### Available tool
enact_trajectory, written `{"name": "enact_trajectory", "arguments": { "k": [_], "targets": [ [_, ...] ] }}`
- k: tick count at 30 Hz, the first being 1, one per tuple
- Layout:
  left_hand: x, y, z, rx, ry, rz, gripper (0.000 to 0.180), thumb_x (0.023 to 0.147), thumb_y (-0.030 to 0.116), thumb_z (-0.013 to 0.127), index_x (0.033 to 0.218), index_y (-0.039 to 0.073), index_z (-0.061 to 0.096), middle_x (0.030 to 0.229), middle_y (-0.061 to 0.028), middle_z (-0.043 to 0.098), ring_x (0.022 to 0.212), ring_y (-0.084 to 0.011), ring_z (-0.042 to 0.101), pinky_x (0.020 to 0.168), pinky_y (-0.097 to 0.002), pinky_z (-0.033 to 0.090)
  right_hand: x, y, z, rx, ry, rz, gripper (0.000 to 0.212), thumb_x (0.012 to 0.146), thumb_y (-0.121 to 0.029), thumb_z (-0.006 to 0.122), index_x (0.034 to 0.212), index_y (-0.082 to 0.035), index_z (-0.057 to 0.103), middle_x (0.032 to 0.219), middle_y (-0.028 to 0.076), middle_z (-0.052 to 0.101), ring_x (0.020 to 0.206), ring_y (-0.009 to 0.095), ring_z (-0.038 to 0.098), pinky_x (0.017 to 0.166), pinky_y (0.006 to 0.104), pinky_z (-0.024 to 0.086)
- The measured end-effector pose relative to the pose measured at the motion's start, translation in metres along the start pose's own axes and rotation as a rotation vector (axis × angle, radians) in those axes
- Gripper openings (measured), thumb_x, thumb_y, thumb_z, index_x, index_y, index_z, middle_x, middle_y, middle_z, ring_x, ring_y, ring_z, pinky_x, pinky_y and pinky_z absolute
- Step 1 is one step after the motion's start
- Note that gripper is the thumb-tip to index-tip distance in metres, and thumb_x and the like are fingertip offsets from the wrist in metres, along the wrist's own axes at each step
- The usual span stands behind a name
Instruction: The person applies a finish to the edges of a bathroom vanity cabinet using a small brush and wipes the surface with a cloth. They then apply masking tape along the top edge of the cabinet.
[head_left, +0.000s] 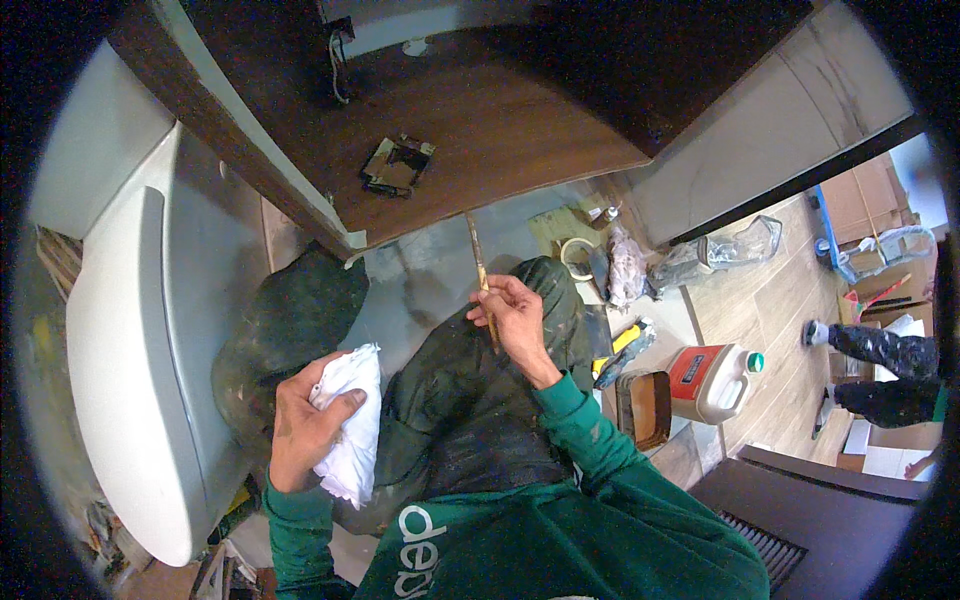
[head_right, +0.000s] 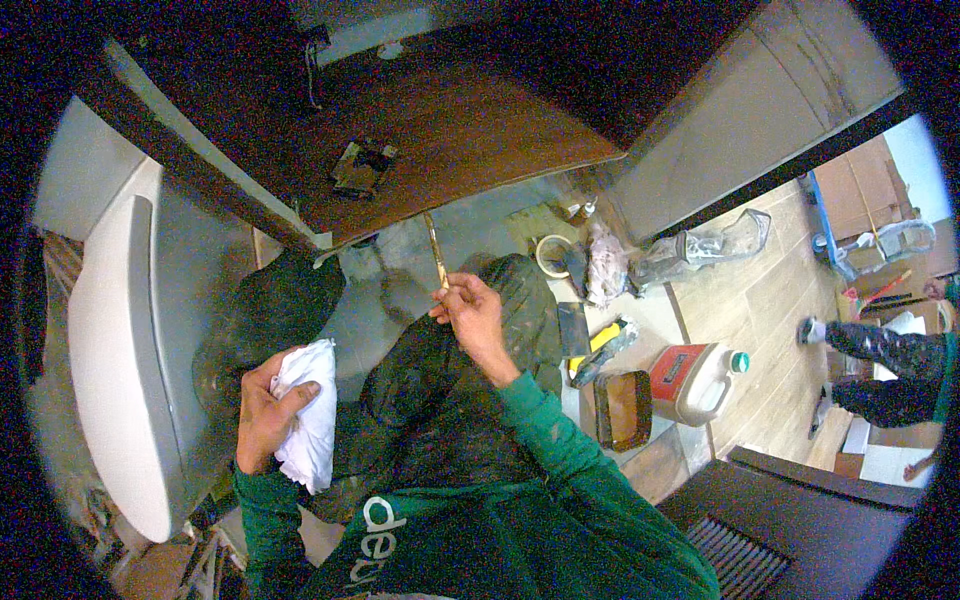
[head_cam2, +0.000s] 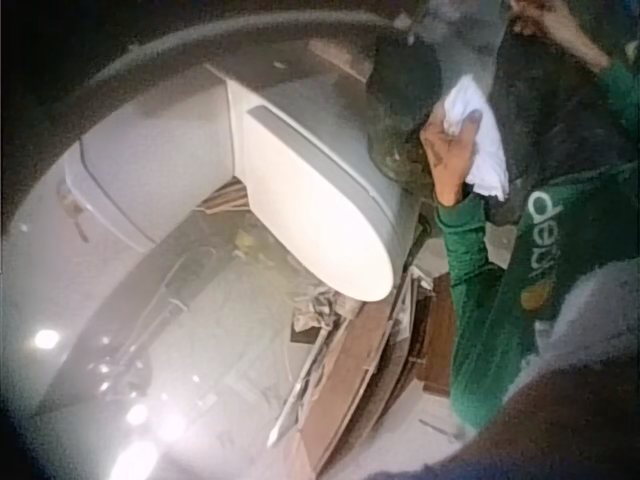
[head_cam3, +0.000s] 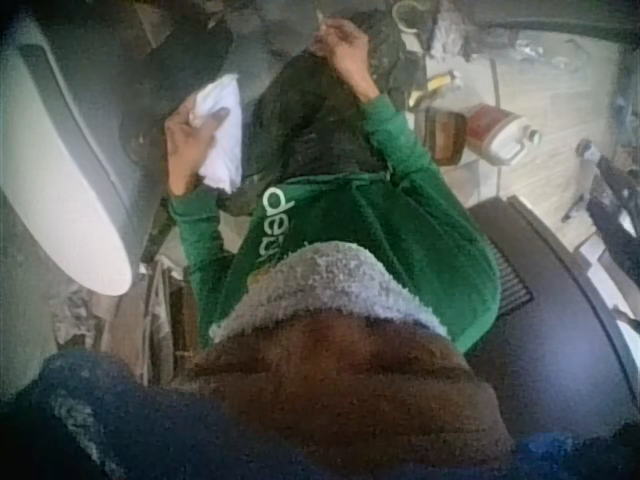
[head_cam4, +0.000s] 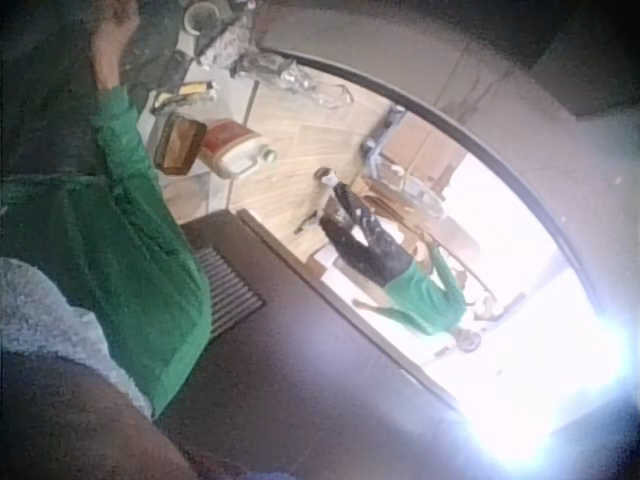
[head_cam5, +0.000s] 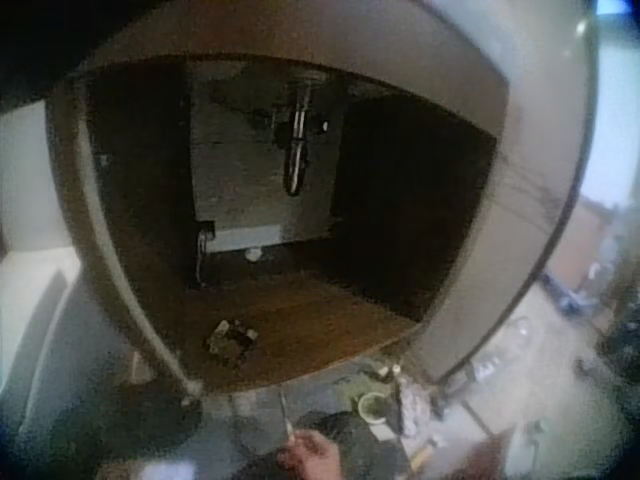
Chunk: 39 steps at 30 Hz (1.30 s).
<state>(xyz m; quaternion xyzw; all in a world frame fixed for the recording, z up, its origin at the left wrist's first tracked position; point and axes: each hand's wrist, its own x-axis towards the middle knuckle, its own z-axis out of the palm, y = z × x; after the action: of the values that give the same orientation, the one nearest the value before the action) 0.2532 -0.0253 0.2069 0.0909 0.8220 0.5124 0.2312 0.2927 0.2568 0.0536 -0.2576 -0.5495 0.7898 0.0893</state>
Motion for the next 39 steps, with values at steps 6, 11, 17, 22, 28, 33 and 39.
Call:
{"name": "enact_trajectory", "arguments": {
  "k": [6,11,17,22,28,33,39],
  "targets": [
    [-0.001,0.001,0.0,-0.036,0.01,-0.042,0.045,0.072,0.011,0.073,0.115,-0.003,0.067,0.097,-0.0118,0.072,0.088,-0.0167,0.065,0.084,-0.0302,0.05,0.006,0.013,0.014,0.012,-0.035,0.019,0.023,0.093,-0.006,0.061,0.115,0.002,0.058,0.095,0.012,0.069,0.073,0.018,0.069,0.064,0.0287,0.057],
    [-0.002,0.002,0.001,-0.077,-0.002,-0.024,0.045,0.073,0.009,0.073,0.116,-0.004,0.066,0.099,-0.0112,0.072,0.089,-0.0162,0.065,0.085,-0.03,0.05,-0.004,0.012,0.018,-0.067,-0.067,0.025,0.024,0.094,-0.006,0.061,0.116,0.003,0.057,0.095,0.011,0.069,0.074,0.018,0.069,0.065,0.029,0.057],
    [-0.002,0.002,0.0,-0.071,-0.01,-0.039,0.046,0.073,0.009,0.073,0.116,-0.004,0.066,0.1,-0.0114,0.072,0.09,-0.0161,0.065,0.086,-0.0298,0.05,0.002,0.008,0.018,-0.021,-0.013,-0.009,0.025,0.093,-0.006,0.062,0.115,0.003,0.057,0.097,0.011,0.069,0.074,0.018,0.069,0.065,0.0288,0.056],
    [-0.002,-0.001,0.0,-0.061,0.0,-0.046,0.046,0.073,0.011,0.073,0.116,-0.004,0.066,0.1,-0.0125,0.072,0.091,-0.017,0.065,0.086,-0.0302,0.05,-0.002,0.012,0.021,-0.04,-0.013,0.048,0.025,0.093,-0.006,0.061,0.115,0.004,0.057,0.096,0.012,0.069,0.074,0.019,0.069,0.065,0.0287,0.056],
    [-0.002,-0.002,-0.001,-0.037,-0.011,-0.017,0.046,0.072,0.011,0.073,0.116,-0.004,0.066,0.1,-0.0131,0.072,0.091,-0.017,0.065,0.086,-0.0304,0.05,-0.006,0.006,0.017,-0.003,0.009,0.016,0.026,0.093,-0.006,0.062,0.115,0.004,0.057,0.095,0.012,0.069,0.073,0.018,0.069,0.064,0.0286,0.056],
    [-0.001,0.007,0.0,-0.064,-0.026,-0.036,0.045,0.073,0.009,0.072,0.116,-0.003,0.066,0.102,-0.0122,0.071,0.093,-0.0162,0.064,0.087,-0.0294,0.049,0.002,0.01,0.025,-0.025,-0.022,0.011,0.026,0.093,-0.006,0.062,0.116,0.004,0.056,0.095,0.012,0.07,0.073,0.018,0.069,0.063,0.0286,0.056],
    [-0.005,0.012,0.017,-0.207,0.183,0.167,0.046,0.077,0.002,0.066,0.124,-0.001,0.064,0.124,-0.0168,0.064,0.112,-0.0202,0.06,0.099,-0.0313,0.044,-0.037,-0.006,0.041,0.036,-0.117,0.072,0.026,0.095,-0.008,0.062,0.117,0.004,0.058,0.093,0.01,0.069,0.071,0.016,0.067,0.064,0.0281,0.055]
  ]
}}
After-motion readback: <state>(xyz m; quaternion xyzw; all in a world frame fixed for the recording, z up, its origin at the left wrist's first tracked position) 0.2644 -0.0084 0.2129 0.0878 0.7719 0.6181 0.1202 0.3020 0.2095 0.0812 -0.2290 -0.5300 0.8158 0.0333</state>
